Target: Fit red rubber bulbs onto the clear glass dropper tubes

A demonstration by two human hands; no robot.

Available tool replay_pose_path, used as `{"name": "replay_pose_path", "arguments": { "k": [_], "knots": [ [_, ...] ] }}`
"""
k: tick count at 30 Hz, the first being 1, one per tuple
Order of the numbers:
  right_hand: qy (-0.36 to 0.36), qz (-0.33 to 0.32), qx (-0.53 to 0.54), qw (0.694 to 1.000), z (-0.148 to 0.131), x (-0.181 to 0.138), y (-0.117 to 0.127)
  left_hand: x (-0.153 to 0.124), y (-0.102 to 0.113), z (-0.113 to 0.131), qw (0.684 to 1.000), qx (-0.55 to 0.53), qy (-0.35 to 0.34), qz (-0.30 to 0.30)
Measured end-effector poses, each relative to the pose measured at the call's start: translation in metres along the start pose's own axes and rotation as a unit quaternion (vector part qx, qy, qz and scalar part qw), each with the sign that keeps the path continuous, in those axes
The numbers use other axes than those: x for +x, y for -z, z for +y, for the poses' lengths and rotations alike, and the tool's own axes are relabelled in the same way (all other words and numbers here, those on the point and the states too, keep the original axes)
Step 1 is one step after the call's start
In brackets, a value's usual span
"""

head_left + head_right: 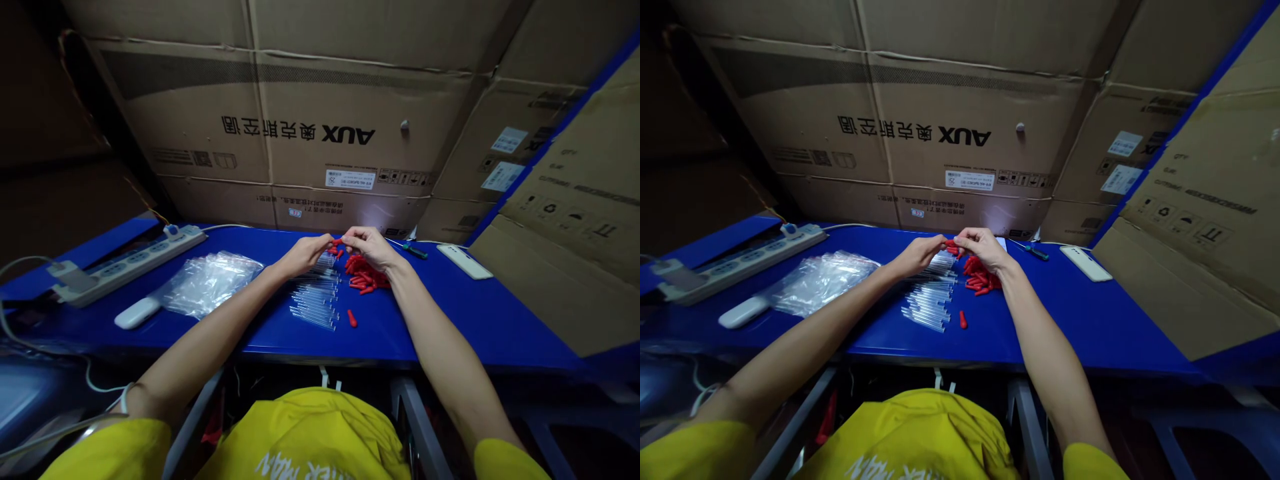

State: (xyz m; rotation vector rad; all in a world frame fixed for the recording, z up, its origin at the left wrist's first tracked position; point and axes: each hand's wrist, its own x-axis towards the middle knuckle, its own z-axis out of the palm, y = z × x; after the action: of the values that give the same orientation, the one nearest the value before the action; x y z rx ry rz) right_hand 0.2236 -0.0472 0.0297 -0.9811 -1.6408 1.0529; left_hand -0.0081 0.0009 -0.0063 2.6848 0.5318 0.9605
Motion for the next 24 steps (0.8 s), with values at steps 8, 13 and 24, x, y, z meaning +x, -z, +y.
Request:
{"name": "replay_pose_path", "arguments": {
  "k": [8,13,24],
  "knots": [
    [0.019,0.033,-0.120,0.992,-0.008,0.003,0.001,0.001,0.005,0.002,0.998,0.032,0.047,-0.010],
    [0.016,0.052,-0.132,0.990,-0.005,0.008,-0.003,0.004,-0.001,0.005,0.997,0.054,0.059,-0.008],
    [0.062,0.303,-0.183,0.933,0.016,-0.014,0.096,-0.014,0.031,-0.042,0.981,0.095,0.157,0.064]
  ]
}}
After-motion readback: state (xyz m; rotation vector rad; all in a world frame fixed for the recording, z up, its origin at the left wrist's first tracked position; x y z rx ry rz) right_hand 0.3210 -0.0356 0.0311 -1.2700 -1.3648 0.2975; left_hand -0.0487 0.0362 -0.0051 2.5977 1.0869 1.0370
